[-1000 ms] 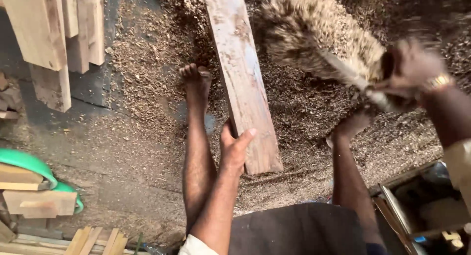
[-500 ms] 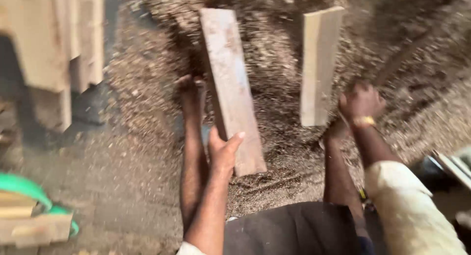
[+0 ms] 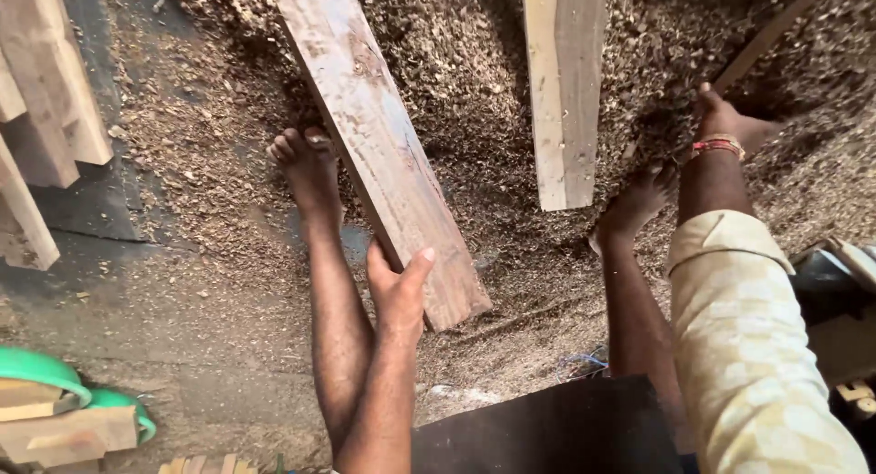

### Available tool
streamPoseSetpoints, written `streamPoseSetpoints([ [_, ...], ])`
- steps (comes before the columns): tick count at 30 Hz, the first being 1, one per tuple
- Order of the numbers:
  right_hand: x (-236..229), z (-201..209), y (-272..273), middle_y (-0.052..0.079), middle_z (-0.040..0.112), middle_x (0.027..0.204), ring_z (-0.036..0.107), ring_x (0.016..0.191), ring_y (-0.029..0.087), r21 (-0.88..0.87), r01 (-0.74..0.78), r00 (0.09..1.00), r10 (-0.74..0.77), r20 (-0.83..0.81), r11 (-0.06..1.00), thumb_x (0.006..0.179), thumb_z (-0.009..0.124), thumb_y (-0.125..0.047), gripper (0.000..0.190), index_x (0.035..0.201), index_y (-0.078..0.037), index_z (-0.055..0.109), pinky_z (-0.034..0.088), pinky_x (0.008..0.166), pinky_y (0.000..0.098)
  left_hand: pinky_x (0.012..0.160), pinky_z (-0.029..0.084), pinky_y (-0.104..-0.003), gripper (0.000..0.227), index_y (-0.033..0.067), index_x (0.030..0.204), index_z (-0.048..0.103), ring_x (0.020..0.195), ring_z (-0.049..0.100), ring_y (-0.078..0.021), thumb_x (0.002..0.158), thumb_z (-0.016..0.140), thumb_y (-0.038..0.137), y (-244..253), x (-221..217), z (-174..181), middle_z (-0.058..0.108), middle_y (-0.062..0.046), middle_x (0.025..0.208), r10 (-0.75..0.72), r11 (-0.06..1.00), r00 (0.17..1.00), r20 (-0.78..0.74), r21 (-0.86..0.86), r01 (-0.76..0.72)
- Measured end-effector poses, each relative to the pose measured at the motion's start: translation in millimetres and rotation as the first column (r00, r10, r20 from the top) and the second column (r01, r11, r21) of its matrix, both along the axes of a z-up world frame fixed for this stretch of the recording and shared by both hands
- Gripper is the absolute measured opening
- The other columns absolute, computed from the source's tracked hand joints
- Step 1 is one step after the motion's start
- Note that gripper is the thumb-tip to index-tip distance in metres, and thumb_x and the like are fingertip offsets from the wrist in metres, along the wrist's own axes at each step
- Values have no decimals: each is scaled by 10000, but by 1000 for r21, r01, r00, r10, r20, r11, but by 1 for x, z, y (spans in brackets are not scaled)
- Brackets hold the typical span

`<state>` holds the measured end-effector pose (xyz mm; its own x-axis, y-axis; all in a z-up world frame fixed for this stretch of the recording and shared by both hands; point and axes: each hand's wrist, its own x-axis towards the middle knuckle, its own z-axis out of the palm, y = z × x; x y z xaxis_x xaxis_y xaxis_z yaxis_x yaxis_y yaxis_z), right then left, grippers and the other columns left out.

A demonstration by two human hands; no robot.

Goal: Organizing and stacking wooden planks on the floor in a workshop.

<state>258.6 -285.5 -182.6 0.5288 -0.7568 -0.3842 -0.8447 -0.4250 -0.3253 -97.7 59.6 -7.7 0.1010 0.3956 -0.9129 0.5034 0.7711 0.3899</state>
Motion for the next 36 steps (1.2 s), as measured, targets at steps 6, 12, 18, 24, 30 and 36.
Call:
streamPoseSetpoints([
  [6, -28, 65, 16, 206, 671, 1335, 716, 1161, 270, 344, -151, 988, 125, 95, 927, 767, 976, -271, 1050, 1496, 17, 278, 561, 1064, 345, 1114, 482, -459, 747, -39, 1434, 396, 1224, 605, -300, 801, 762, 112, 3, -1, 0, 590, -216, 1301, 23, 1000, 996, 92, -1, -23],
  [12, -75, 187, 51, 122, 712, 1212, 716, 1092, 229, 959, -207, 978, -4, 210, -191, 1019, 748, -402, 606, 1426, -12, 525, 594, 1009, 373, 1104, 484, -445, 753, -42, 1416, 408, 1215, 621, -291, 780, 770, 134, 12, 6, 0, 607, -207, 1297, 22, 1000, 1000, 7, 5, -22],
  [18, -218, 113, 31, 127, 594, 1189, 603, 1064, 244, 704, -353, 914, 388, 118, 617, 817, 793, -271, 606, 1287, -21, 503, 514, 982, 443, 1059, 510, -438, 737, -49, 1407, 426, 1188, 626, -294, 787, 777, 137, 21, 8, -6, 614, -209, 1282, 15, 1000, 999, 28, -7, -15],
  [24, -188, 102, 95, 226, 593, 1237, 607, 1114, 354, 87, -670, 668, 649, -363, 738, 740, 802, -389, 747, 1299, 21, 524, 500, 989, 483, 1056, 509, -420, 767, -48, 1421, 416, 1189, 628, -280, 780, 784, 157, 15, -10, -20, 612, -187, 1295, -43, 999, 997, 62, 27, 41],
  [30, -45, 44, -50, 232, 485, 1445, 506, 1325, 362, -193, -438, 899, 429, -88, 878, 914, 783, -473, 872, 1463, 50, 352, 414, 1139, 456, 1074, 480, -405, 744, -65, 1419, 446, 1197, 618, -279, 798, 790, 159, 14, -10, -6, 609, -194, 1318, -81, 992, 995, 67, 102, 74],
  [36, 55, 37, -106, 247, 620, 1210, 638, 1106, 392, -227, -607, 708, 387, -591, 762, 848, 857, -518, 785, 1239, 93, 558, 514, 967, 467, 1086, 491, -421, 751, -50, 1424, 413, 1212, 618, -284, 786, 770, 121, 12, -3, -1, 599, -203, 1317, -99, 992, 995, -14, 73, 100],
])
